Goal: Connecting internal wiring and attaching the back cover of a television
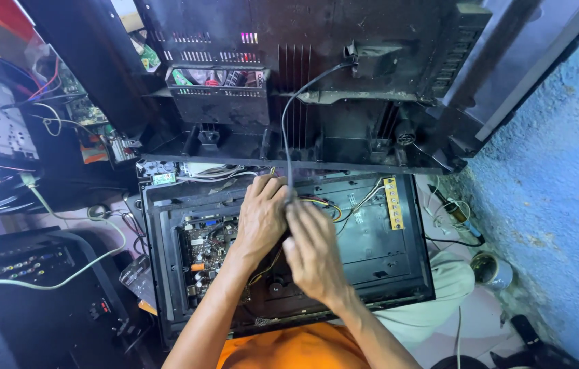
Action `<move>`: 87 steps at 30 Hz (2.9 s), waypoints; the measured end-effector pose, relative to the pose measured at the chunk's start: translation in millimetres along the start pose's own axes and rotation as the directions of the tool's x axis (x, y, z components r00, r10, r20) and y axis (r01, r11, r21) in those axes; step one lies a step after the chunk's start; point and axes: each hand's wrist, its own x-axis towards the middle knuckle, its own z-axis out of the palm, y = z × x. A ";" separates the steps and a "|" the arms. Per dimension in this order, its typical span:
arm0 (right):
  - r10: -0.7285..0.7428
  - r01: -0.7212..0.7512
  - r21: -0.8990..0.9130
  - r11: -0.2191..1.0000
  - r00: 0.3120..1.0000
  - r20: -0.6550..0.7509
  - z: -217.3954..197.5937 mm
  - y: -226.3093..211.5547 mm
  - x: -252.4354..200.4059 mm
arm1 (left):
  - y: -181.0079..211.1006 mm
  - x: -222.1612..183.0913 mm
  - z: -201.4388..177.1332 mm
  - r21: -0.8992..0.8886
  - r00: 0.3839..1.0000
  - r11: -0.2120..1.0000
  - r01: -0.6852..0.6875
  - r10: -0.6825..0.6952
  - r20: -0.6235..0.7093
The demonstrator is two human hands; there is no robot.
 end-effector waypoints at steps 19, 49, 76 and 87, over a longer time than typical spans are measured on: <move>0.370 -0.370 0.017 0.929 0.927 -0.063 27.7 26.3 -14.6 | 4.5 -3.1 -2.0 -0.022 0.999 0.999 0.028 -0.029 -0.023; 0.318 -0.322 -0.115 0.940 0.947 -0.056 11.9 28.5 -8.3 | 4.2 -6.3 -0.7 -0.021 0.999 1.000 0.010 -0.010 -0.038; 0.220 -0.231 -0.027 0.973 0.954 -0.203 1.8 86.9 -3.0 | 6.4 1.2 30.1 0.073 0.998 0.996 0.046 -0.044 -0.034; 0.192 -0.200 0.018 0.980 0.902 -0.388 7.8 87.7 2.0 | 6.5 8.4 33.0 -0.022 0.998 0.999 0.038 -0.038 0.042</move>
